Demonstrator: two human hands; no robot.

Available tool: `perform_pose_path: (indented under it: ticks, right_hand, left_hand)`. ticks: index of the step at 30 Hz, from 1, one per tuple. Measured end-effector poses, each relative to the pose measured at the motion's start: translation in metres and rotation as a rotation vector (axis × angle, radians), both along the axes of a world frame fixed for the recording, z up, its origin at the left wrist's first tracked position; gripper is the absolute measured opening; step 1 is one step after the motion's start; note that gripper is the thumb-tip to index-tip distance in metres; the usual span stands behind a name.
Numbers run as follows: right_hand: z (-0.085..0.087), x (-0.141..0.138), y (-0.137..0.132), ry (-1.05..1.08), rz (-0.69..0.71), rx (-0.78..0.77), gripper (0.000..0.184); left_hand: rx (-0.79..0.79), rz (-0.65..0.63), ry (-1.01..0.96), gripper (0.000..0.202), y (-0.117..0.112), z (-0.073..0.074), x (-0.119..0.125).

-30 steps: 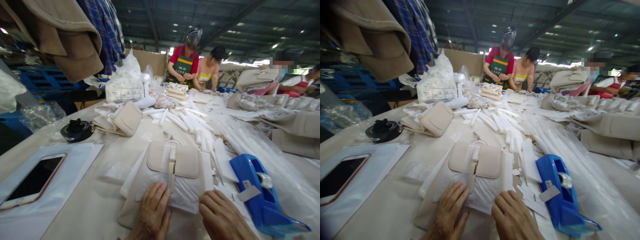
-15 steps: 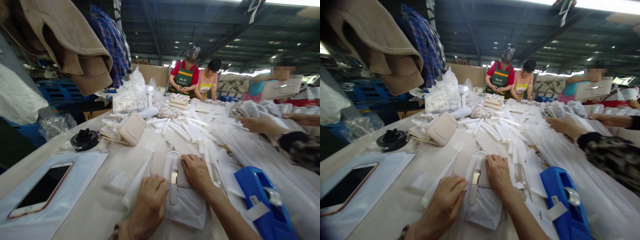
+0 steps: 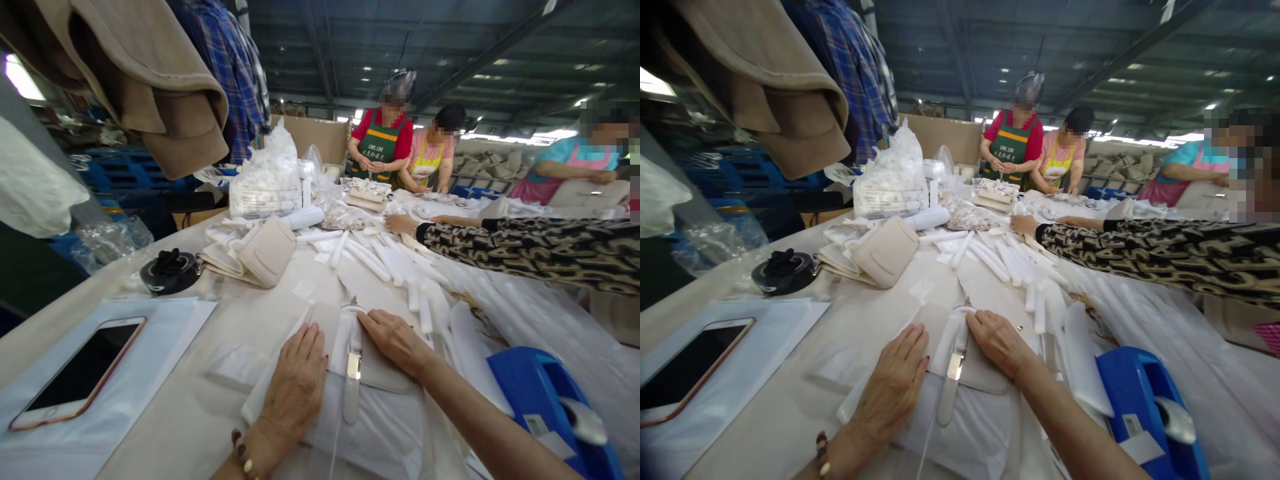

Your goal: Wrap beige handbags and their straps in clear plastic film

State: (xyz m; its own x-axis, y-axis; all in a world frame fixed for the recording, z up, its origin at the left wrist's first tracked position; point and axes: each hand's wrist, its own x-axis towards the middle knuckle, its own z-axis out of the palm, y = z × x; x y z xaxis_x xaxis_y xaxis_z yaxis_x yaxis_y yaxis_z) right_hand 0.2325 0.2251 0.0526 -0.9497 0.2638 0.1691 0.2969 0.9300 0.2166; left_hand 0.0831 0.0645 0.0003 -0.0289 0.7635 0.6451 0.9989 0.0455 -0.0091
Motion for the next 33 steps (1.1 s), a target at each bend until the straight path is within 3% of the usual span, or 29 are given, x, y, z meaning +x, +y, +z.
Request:
perform_pose_path:
  ticks: [10, 17, 23, 30, 33]
  right_hand:
    - [-0.009, -0.001, 0.007, 0.040, 0.027, -0.036, 0.023]
    - [-0.020, 0.003, 0.012, 0.182, -0.039, -0.215, 0.026]
    - [-0.014, 0.007, 0.010, 0.280, -0.049, -0.588, 0.030]
    - [-0.006, 0.002, 0.025, 0.338, -0.287, -1.155, 0.032]
    - [-0.004, -0.002, 0.029, 0.348, -0.341, -1.323, 0.036]
  left_hand:
    - [-0.019, -0.023, -0.069, 0.033, 0.001, 0.000, 0.001]
    - [-0.013, -0.008, -0.115, 0.034, -0.001, 0.001, 0.000]
    - [-0.009, -0.017, -0.130, 0.033, 0.000, 0.000, -0.001]
    - [-0.001, -0.029, -0.162, 0.033, -0.002, 0.002, -0.002]
    - [0.021, -0.027, -0.150, 0.033, -0.001, 0.001, -0.002]
